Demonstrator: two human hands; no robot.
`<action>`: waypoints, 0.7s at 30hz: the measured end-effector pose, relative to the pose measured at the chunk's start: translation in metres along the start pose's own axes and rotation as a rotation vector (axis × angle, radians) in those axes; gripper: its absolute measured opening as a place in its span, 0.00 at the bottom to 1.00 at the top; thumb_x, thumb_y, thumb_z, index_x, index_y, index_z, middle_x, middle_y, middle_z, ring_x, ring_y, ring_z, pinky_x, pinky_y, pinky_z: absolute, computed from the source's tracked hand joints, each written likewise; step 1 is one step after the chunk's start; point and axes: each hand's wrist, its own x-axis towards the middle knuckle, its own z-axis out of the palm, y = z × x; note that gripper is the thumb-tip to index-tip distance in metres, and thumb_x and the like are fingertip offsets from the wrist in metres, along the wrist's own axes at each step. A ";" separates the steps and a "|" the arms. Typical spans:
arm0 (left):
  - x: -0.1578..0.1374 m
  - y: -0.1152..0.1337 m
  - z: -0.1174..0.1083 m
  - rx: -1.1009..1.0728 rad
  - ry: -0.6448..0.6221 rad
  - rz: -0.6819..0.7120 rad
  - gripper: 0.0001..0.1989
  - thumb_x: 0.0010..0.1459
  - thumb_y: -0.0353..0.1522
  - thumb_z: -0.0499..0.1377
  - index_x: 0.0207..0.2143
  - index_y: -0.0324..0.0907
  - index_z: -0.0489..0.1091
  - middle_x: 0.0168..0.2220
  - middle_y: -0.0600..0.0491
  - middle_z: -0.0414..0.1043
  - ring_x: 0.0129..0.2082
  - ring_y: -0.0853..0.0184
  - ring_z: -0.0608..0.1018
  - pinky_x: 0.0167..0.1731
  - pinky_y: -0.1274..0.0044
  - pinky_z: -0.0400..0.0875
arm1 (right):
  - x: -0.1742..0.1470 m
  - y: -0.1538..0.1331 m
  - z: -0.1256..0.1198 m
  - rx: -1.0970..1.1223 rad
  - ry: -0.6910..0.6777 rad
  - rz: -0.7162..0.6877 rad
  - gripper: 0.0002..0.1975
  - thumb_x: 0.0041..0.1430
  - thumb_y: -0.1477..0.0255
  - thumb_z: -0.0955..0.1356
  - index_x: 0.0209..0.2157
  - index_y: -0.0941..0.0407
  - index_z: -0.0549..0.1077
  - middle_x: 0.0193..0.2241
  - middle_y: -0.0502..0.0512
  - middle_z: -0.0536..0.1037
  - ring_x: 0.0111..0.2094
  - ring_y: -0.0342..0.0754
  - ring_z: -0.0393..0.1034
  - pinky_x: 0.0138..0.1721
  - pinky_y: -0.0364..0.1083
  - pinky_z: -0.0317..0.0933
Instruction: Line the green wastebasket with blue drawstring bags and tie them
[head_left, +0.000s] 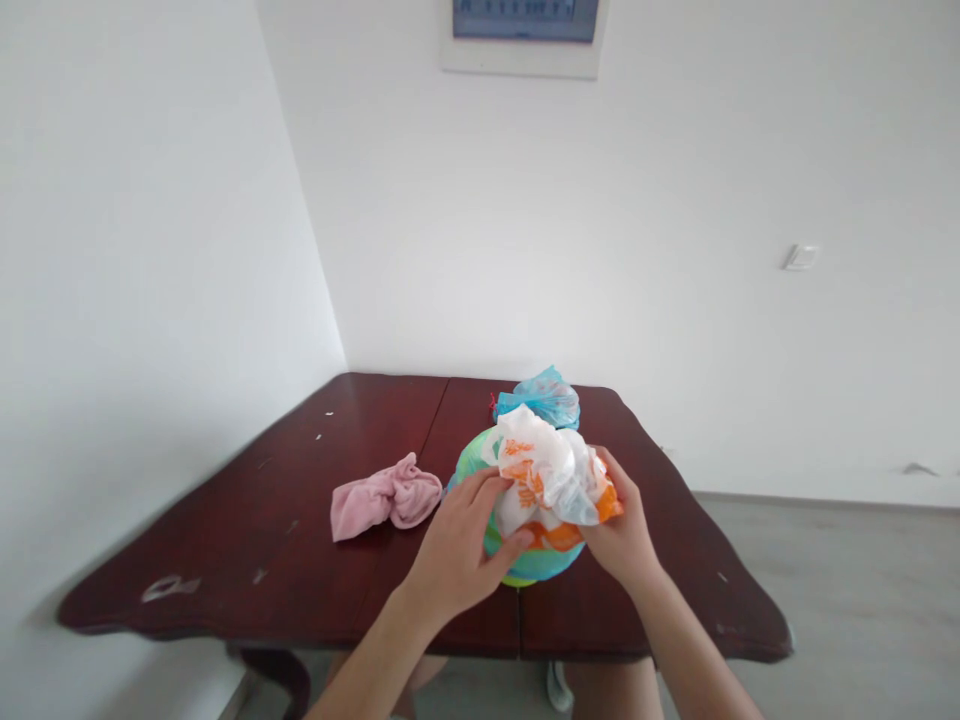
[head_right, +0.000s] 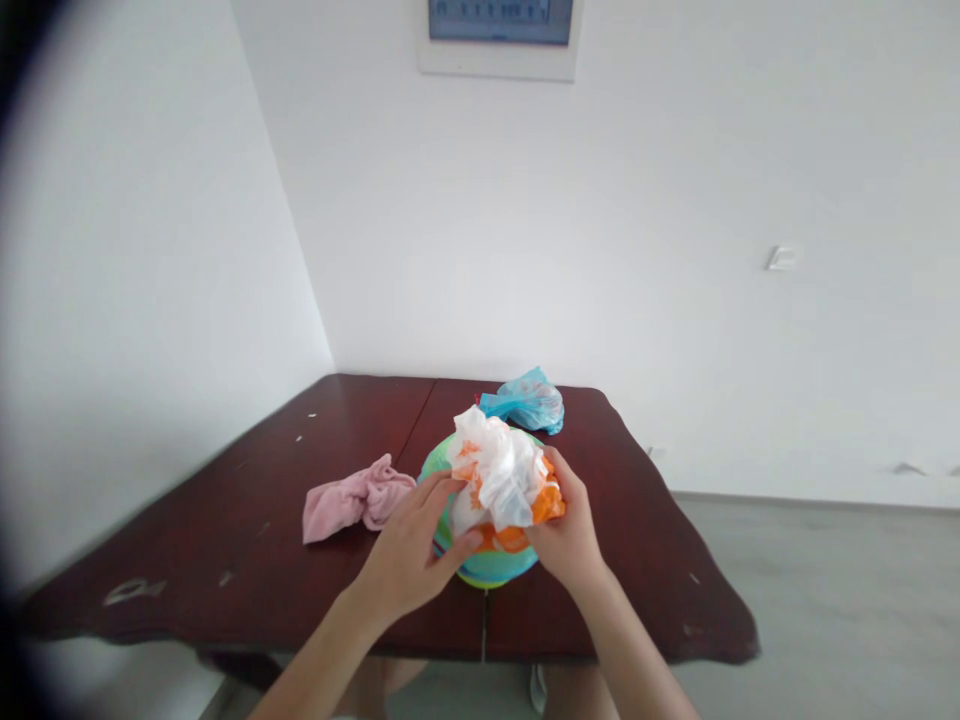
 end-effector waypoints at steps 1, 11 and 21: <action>-0.003 -0.006 -0.002 0.005 -0.003 0.014 0.28 0.80 0.50 0.65 0.73 0.49 0.70 0.72 0.37 0.78 0.70 0.41 0.81 0.70 0.48 0.77 | 0.009 0.002 -0.002 -0.040 0.003 -0.004 0.18 0.59 0.75 0.78 0.50 0.50 0.81 0.41 0.50 0.86 0.36 0.48 0.79 0.38 0.44 0.73; -0.020 -0.032 0.006 -0.094 -0.078 -0.002 0.32 0.74 0.59 0.69 0.67 0.50 0.75 0.62 0.45 0.83 0.67 0.44 0.81 0.82 0.40 0.54 | 0.034 0.063 0.016 -0.555 -0.279 0.100 0.18 0.55 0.77 0.69 0.47 0.50 0.79 0.44 0.53 0.85 0.44 0.56 0.81 0.46 0.51 0.69; -0.021 -0.034 0.021 -0.199 0.016 -0.018 0.25 0.75 0.58 0.67 0.44 0.47 0.76 0.46 0.50 0.79 0.54 0.50 0.79 0.76 0.46 0.58 | 0.030 0.072 0.017 -0.722 -0.486 0.197 0.16 0.62 0.76 0.69 0.51 0.51 0.78 0.50 0.58 0.86 0.50 0.58 0.83 0.53 0.54 0.72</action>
